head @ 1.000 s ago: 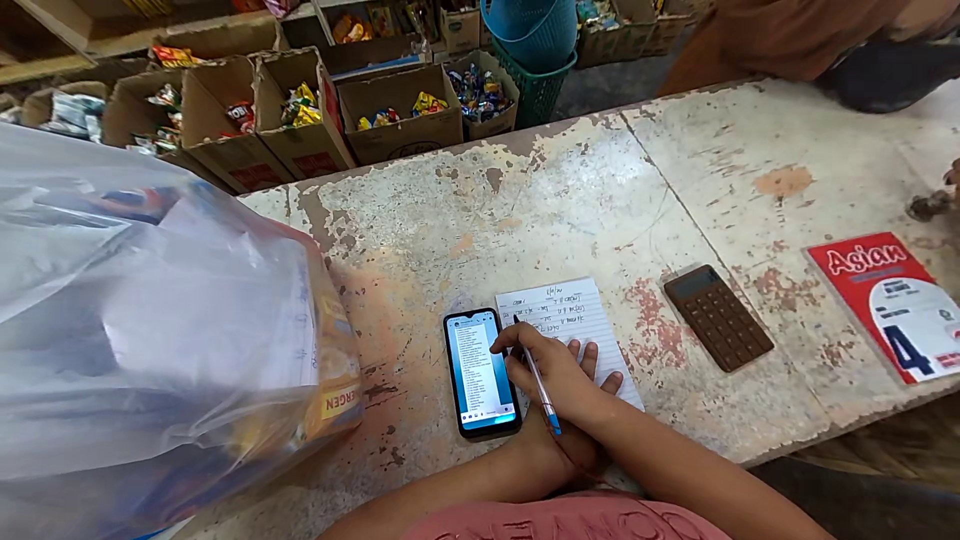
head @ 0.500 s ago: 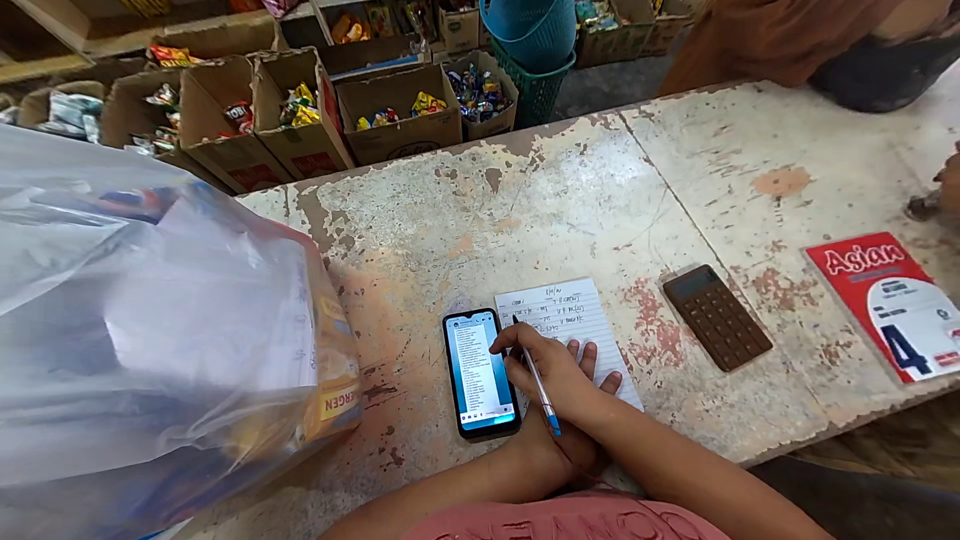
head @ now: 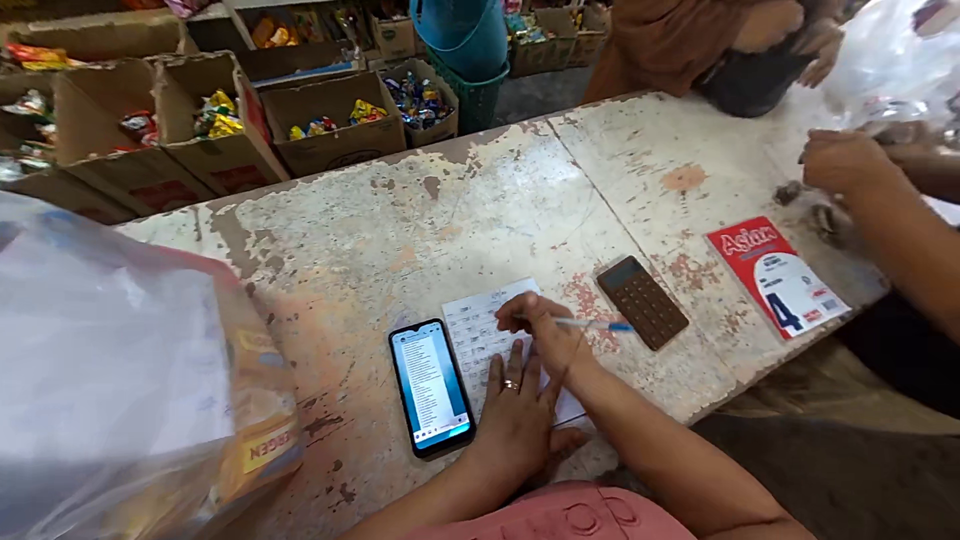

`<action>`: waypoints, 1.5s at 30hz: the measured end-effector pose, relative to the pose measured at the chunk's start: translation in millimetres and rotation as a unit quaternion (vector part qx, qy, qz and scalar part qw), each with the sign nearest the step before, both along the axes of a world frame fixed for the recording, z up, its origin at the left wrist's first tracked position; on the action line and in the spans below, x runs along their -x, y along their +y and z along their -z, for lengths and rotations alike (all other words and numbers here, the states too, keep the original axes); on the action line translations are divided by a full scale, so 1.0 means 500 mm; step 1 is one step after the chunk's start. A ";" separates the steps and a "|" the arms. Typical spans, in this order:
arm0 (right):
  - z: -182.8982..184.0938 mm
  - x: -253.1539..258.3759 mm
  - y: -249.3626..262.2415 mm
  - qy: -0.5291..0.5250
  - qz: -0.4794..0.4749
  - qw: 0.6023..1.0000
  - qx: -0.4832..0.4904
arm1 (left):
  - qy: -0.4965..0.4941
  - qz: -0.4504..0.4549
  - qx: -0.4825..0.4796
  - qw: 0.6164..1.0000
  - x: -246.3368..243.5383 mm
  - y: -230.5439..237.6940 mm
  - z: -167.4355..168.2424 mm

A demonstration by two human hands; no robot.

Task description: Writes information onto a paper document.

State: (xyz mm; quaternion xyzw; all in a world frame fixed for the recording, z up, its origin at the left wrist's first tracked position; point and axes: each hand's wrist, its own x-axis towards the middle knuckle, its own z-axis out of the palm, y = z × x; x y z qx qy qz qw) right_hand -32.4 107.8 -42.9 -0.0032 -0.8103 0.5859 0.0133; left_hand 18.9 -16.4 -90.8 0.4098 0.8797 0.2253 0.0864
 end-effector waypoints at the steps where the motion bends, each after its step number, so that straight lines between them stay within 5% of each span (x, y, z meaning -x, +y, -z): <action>1: 0.009 0.010 0.023 -0.001 0.025 1.000 0.007 | 0.013 -0.005 0.007 1.000 0.000 0.002 0.002; 6: 0.077 0.027 0.064 0.026 0.102 0.994 0.020 | 0.056 -0.070 -0.001 0.996 0.000 0.008 0.001; 20: 0.076 0.014 0.043 -0.021 0.095 0.987 -0.127 | 0.110 -0.097 -0.006 0.989 -0.001 0.008 0.016; 45: 0.074 0.020 0.059 0.001 0.101 0.986 -0.133 | 0.100 -0.085 0.014 0.991 0.000 0.009 0.016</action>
